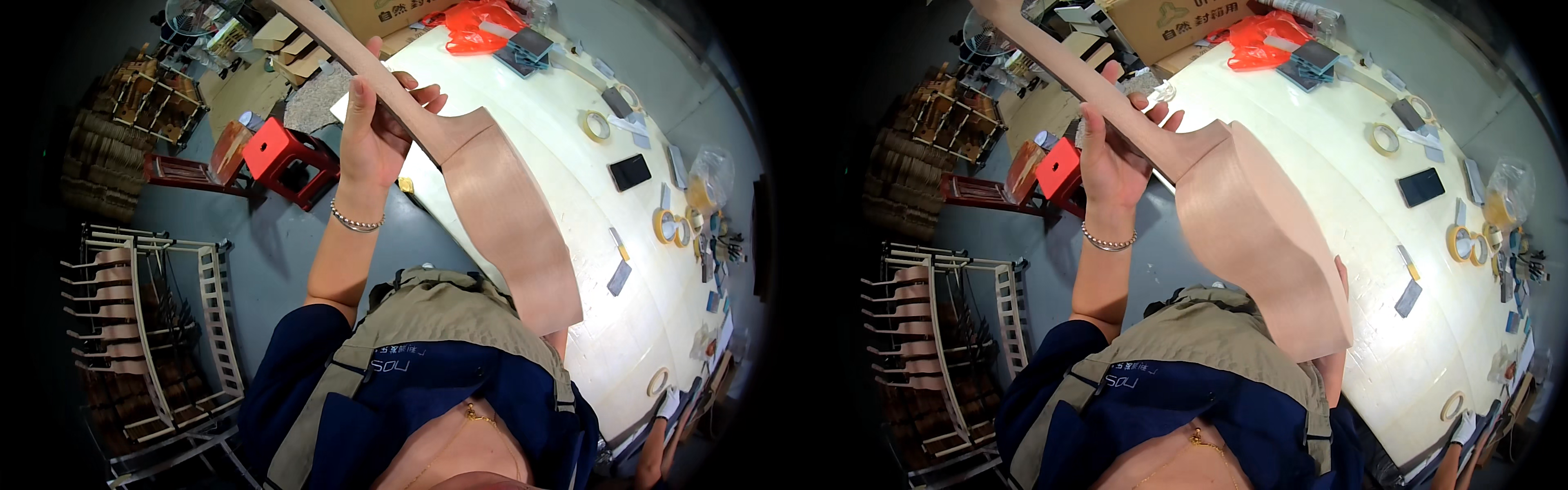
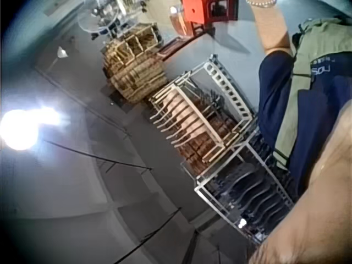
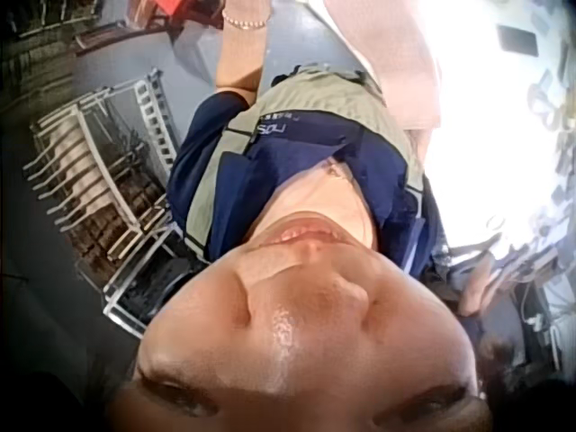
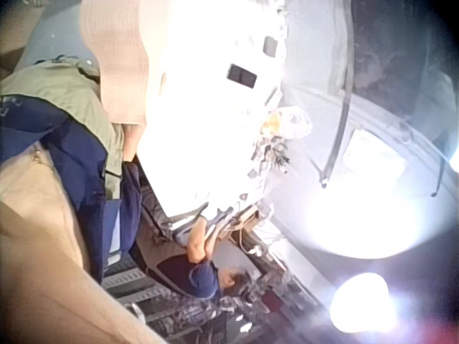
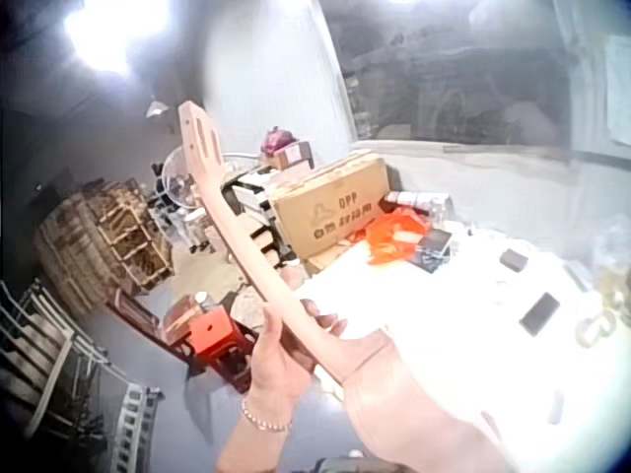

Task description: The person sands the body and neck of a wooden guitar using sandpaper and a sanding block. They flip the guitar to sand different sides and edges, then place it on a rack with other guitars. The person repeats this process with another guitar.

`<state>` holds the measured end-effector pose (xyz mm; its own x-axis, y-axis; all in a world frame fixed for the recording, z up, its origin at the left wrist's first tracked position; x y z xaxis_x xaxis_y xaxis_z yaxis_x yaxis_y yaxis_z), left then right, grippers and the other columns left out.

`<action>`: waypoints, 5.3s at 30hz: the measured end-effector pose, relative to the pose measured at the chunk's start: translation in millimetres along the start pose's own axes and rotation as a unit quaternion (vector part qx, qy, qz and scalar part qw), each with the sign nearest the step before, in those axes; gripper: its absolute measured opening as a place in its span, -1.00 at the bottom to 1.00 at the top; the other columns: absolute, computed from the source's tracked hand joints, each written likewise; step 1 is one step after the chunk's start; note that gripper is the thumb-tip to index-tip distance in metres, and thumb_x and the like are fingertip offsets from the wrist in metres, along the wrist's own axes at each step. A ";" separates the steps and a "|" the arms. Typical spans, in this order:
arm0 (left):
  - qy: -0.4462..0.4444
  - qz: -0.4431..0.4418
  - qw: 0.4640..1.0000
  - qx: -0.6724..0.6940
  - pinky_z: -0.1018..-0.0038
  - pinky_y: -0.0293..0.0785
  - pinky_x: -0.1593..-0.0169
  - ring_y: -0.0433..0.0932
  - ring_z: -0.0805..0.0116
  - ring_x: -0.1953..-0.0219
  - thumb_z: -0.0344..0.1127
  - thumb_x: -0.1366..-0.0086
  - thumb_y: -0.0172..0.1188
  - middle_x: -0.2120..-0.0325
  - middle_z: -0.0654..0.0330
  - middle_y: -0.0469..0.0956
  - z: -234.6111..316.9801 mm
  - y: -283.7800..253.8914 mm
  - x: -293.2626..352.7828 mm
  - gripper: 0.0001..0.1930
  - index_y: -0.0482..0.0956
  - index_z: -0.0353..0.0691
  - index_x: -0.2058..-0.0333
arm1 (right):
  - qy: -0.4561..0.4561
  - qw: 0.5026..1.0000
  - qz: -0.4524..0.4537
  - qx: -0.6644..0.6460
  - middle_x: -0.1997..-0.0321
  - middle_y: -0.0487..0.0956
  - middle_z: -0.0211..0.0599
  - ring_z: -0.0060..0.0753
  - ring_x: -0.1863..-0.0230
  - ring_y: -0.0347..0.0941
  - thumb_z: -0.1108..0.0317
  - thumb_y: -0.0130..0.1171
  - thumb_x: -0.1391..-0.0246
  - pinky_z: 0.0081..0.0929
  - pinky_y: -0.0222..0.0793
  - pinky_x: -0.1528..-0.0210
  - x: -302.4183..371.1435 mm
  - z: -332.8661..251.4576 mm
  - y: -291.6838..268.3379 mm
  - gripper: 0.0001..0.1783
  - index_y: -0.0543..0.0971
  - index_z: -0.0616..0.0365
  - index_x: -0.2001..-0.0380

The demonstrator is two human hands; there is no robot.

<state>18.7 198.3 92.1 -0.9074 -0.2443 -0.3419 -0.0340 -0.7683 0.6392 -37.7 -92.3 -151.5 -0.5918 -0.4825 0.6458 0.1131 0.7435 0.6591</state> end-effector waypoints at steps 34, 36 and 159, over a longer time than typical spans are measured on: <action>-0.064 -0.043 0.996 0.037 0.15 0.45 0.01 0.52 0.22 0.28 0.04 -0.21 -0.01 0.35 0.11 0.46 -21.7 21.5 28.2 -0.33 0.02 -0.02 -0.23 | 0.084 0.991 -0.059 0.081 0.08 0.47 -0.20 -0.32 0.29 0.44 -0.19 -0.30 -0.18 -0.45 0.30 0.44 -51.4 75.0 -58.6 -0.40 0.40 0.11 0.10; -0.063 -0.042 0.997 0.034 0.14 0.44 0.01 0.52 0.21 0.27 0.04 -0.21 -0.01 0.35 0.11 0.46 -20.7 21.1 30.1 -0.34 0.03 -0.02 -0.23 | 0.092 0.990 -0.063 0.087 0.09 0.48 -0.20 -0.32 0.30 0.44 -0.19 -0.30 -0.17 -0.45 0.30 0.46 -54.3 78.4 -59.2 -0.40 0.40 0.11 0.11; 0.379 0.698 0.190 -0.577 0.50 0.34 0.62 0.39 0.40 0.68 -0.14 -0.30 0.01 0.66 0.18 0.40 1408.3 -684.0 1235.5 -0.69 0.30 -0.26 0.16 | 0.350 0.793 -0.343 0.361 -0.28 0.11 -0.03 -0.03 -0.23 0.10 -0.42 -0.32 -0.03 -0.15 -0.01 -0.27 -69.4 1563.4 886.9 -0.01 0.00 0.22 -0.26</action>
<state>-1669.0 1255.2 202.5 0.6416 -0.3656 -0.6743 0.5287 0.8477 0.0435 -1144.1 1324.5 -214.2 0.3004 -0.8396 0.4525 -0.6808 0.1436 0.7183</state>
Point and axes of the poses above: each hand's wrist, its own x-axis away from the middle knuckle, its own y-axis out of the palm, z = x × y, the point moved 7 cm from there along -x, towards the middle knuckle
